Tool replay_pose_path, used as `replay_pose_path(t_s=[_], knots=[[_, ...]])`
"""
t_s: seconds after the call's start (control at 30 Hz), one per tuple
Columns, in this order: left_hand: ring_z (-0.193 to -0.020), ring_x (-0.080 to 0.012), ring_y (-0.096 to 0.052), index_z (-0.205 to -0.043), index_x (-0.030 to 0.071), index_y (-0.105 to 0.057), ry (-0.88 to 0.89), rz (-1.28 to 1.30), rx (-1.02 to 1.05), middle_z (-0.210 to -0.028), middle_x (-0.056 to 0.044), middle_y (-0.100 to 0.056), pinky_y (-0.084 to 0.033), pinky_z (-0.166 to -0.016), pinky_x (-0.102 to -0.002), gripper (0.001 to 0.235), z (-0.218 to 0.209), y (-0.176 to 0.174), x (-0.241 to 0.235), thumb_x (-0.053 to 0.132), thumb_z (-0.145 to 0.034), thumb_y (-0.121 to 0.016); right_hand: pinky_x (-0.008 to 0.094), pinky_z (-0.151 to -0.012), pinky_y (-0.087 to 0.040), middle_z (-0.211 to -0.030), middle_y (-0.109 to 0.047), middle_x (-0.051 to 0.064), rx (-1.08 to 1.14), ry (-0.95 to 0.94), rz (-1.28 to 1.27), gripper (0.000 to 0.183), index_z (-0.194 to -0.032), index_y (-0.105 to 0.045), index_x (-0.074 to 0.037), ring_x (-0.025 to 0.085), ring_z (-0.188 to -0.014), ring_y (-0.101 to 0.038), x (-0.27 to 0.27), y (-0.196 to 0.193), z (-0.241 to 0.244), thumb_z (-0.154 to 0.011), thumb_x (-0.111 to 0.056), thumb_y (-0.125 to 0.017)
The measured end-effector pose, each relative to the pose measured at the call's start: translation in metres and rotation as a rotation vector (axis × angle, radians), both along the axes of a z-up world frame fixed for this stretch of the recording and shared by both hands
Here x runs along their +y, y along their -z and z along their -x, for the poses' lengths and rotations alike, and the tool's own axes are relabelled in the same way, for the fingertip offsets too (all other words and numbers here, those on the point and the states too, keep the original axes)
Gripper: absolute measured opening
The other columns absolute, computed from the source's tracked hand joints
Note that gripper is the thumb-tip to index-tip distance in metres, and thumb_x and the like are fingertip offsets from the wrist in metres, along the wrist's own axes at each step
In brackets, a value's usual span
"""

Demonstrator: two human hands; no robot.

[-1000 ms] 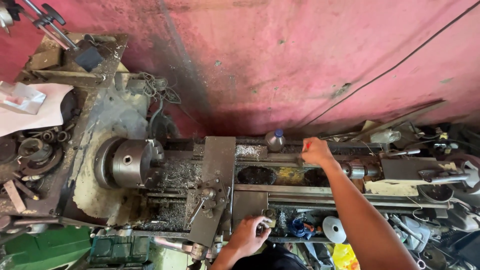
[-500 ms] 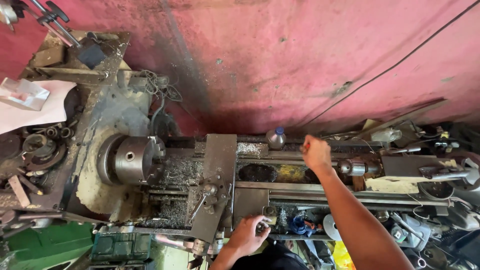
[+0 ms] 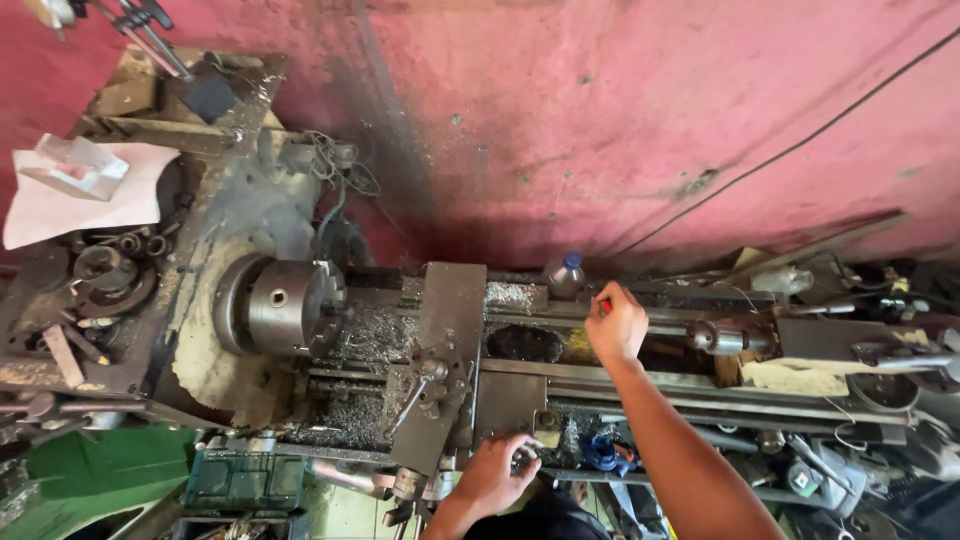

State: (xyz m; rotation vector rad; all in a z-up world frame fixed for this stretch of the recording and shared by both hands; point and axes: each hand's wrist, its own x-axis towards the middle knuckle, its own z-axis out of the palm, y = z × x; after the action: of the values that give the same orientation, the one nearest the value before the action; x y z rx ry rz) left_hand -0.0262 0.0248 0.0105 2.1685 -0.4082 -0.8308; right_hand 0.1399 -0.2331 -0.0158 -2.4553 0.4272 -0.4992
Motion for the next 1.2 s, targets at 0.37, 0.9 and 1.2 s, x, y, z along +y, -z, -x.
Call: replay_pose_path(t_s=[0.37, 0.9, 1.2], knots=[[-0.094, -0.0261, -0.072, -0.124, 0.012, -0.063, -0.038, 0.085, -0.013, -0.118, -0.010, -0.072, -0.060, -0.088, -0.041, 0.026, 0.008, -0.013, 0.006, 0.025, -0.101, -0.062, 0.025, -0.060, -0.055, -0.094, -0.082, 0.006, 0.236, -0.262, -0.616, 0.013, -0.083, -0.074, -0.011, 0.010, -0.064, -0.065, 0.071, -0.038, -0.007, -0.082, -0.013, -0.087], [-0.083, -0.0217, -0.074, -0.128, 0.015, -0.062, -0.068, 0.058, 0.027, -0.117, -0.005, -0.075, -0.063, -0.075, -0.036, 0.029, 0.021, -0.013, 0.016, 0.027, -0.102, -0.060, 0.034, -0.072, -0.060, -0.087, -0.078, 0.008, 0.292, -0.553, -0.408, 0.014, -0.081, -0.068, -0.009, 0.018, -0.074, -0.072, 0.094, -0.049, -0.026, -0.088, -0.003, -0.079], [-0.091, -0.0244, -0.073, -0.125, 0.012, -0.063, -0.060, 0.099, -0.027, -0.114, -0.007, -0.075, -0.062, -0.080, -0.038, 0.028, 0.026, -0.006, 0.020, 0.027, -0.102, -0.061, 0.040, -0.085, -0.065, -0.094, -0.078, 0.009, 0.600, -0.400, -0.125, 0.013, -0.090, -0.074, -0.013, 0.023, -0.086, -0.076, 0.079, -0.043, -0.030, -0.088, 0.000, -0.074]])
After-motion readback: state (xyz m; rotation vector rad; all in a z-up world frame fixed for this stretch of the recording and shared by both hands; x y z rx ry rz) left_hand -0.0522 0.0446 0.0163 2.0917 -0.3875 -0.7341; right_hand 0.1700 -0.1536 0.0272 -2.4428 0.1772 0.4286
